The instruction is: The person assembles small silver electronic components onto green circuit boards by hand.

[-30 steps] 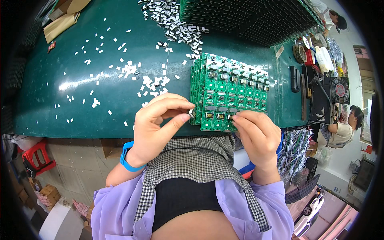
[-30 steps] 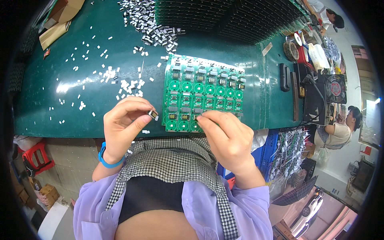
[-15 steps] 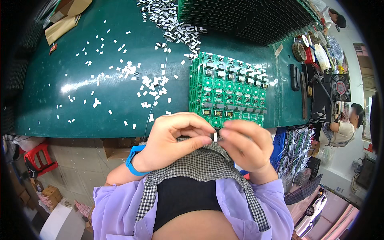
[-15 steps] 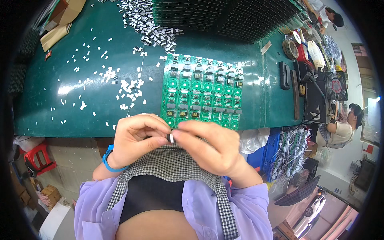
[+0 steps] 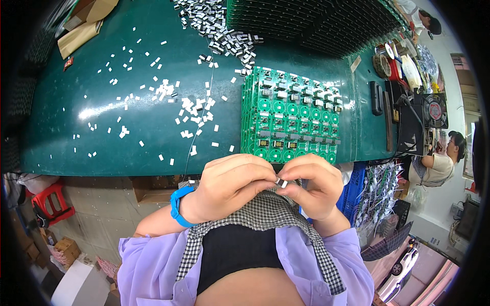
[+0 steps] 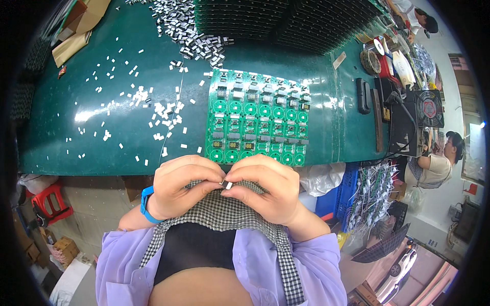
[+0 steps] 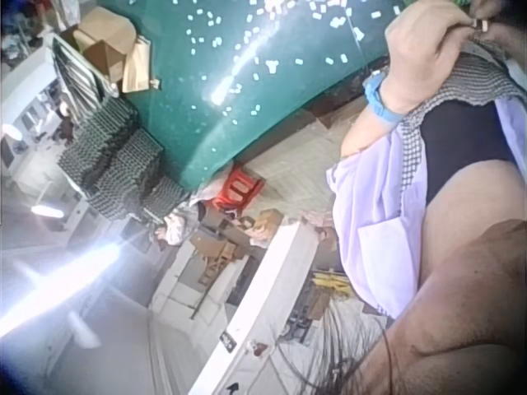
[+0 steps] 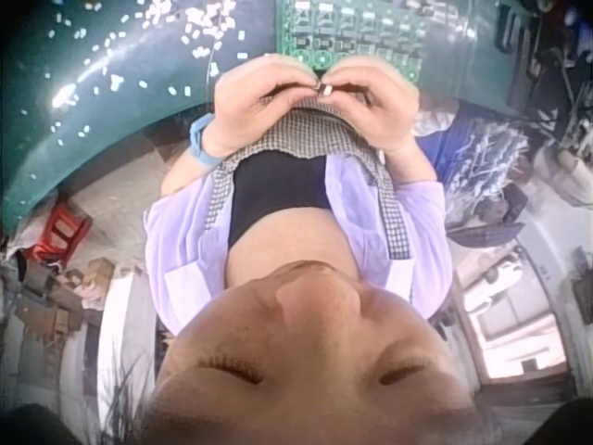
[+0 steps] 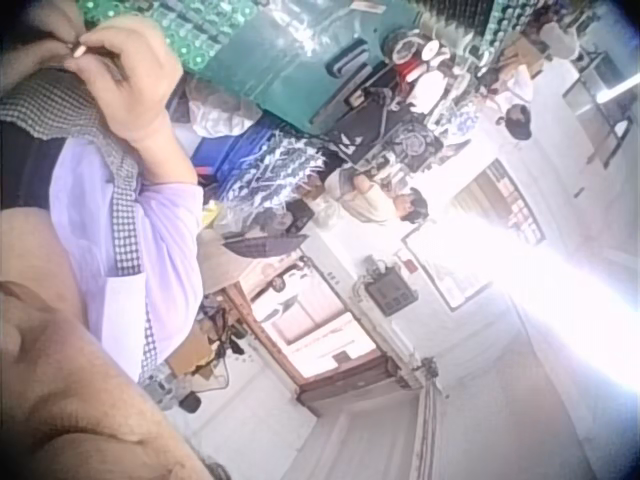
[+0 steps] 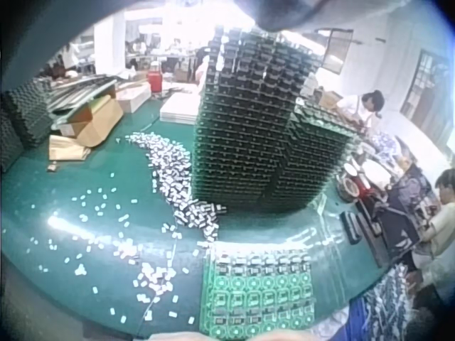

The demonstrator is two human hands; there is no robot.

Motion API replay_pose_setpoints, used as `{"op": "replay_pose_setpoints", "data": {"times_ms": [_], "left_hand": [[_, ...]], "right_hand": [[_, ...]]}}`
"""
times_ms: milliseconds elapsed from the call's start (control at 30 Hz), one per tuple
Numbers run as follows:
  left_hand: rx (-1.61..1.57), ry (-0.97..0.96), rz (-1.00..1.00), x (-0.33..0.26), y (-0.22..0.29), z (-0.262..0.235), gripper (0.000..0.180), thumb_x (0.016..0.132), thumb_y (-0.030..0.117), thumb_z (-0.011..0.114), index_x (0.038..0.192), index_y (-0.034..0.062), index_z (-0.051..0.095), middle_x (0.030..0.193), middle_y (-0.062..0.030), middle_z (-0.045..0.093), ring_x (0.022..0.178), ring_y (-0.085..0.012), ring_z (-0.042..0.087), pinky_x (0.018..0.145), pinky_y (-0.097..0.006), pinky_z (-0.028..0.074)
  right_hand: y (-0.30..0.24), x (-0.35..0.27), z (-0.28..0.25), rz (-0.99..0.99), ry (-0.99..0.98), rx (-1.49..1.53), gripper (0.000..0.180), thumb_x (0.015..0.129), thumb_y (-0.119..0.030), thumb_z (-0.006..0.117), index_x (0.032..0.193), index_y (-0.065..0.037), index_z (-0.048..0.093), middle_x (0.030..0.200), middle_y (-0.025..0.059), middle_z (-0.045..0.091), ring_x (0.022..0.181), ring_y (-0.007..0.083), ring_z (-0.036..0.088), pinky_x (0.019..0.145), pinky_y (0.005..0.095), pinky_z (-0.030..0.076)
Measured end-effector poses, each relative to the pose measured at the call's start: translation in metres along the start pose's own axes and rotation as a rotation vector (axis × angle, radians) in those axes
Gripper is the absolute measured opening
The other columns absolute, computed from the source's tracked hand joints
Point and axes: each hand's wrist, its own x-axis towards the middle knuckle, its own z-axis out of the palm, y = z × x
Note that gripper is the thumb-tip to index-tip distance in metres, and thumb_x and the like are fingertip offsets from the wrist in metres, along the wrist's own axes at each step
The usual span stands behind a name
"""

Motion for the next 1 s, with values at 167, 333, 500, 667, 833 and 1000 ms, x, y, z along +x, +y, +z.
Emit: {"op": "replay_pose_setpoints", "data": {"times_ms": [167, 333, 500, 667, 833, 1000], "left_hand": [[0.075, 0.013, 0.030, 0.000, 0.002, 0.002, 0.019, 0.068, -0.003, 0.075, 0.084, 0.0007, 0.065, 0.079, -0.0101, 0.066, 0.070, -0.0235, 0.066, 0.060, -0.030, 0.051], [0.030, -0.017, 0.045, -0.002, -0.001, 0.002, 0.018, 0.068, -0.004, 0.074, 0.082, 0.0014, 0.063, 0.078, -0.0100, 0.065, 0.069, -0.0239, 0.065, 0.059, -0.031, 0.051], [0.019, -0.007, 0.118, -0.002, -0.004, 0.004, 0.020, 0.067, -0.004, 0.074, 0.083, 0.0017, 0.062, 0.077, -0.0102, 0.064, 0.066, -0.0241, 0.064, 0.058, -0.032, 0.051], [0.046, 0.023, 0.149, -0.002, -0.007, 0.006, 0.022, 0.065, -0.003, 0.075, 0.083, 0.0012, 0.062, 0.077, -0.0104, 0.064, 0.064, -0.0247, 0.064, 0.057, -0.031, 0.050], [0.082, 0.017, 0.193, -0.001, -0.007, 0.005, 0.022, 0.065, -0.003, 0.075, 0.083, 0.0002, 0.062, 0.076, -0.0103, 0.063, 0.064, -0.0248, 0.064, 0.057, -0.031, 0.050], [0.113, -0.008, 0.281, 0.000, -0.012, 0.002, 0.022, 0.062, 0.000, 0.075, 0.081, 0.0012, 0.064, 0.076, -0.0087, 0.063, 0.064, -0.0230, 0.063, 0.054, -0.030, 0.049]], "right_hand": [[0.005, -0.001, 0.003, 0.033, 0.022, 0.077, 0.025, 0.066, -0.002, 0.081, 0.086, 0.000, 0.067, 0.083, 0.0109, 0.068, 0.077, 0.0214, 0.067, 0.066, 0.0293, 0.053], [0.008, -0.003, 0.005, 0.031, 0.026, 0.114, 0.024, 0.066, -0.002, 0.081, 0.085, 0.000, 0.067, 0.082, 0.0111, 0.069, 0.075, 0.0210, 0.067, 0.066, 0.0290, 0.054], [0.009, -0.009, 0.012, -0.003, 0.097, 0.175, 0.023, 0.065, -0.001, 0.082, 0.083, 0.000, 0.067, 0.082, 0.0120, 0.069, 0.074, 0.0208, 0.067, 0.065, 0.0288, 0.054], [0.013, -0.010, 0.016, -0.017, 0.163, 0.236, 0.023, 0.065, 0.000, 0.082, 0.083, 0.001, 0.066, 0.082, 0.0135, 0.068, 0.073, 0.0215, 0.067, 0.064, 0.0290, 0.054], [0.009, -0.006, 0.010, -0.011, 0.104, 0.205, 0.025, 0.065, -0.001, 0.082, 0.084, 0.001, 0.067, 0.083, 0.0127, 0.069, 0.075, 0.0216, 0.068, 0.065, 0.0287, 0.054], [0.010, 0.000, -0.001, -0.067, -0.033, 0.172, 0.027, 0.064, -0.003, 0.083, 0.086, 0.000, 0.069, 0.085, 0.0118, 0.069, 0.075, 0.0212, 0.068, 0.064, 0.0281, 0.054]]}}
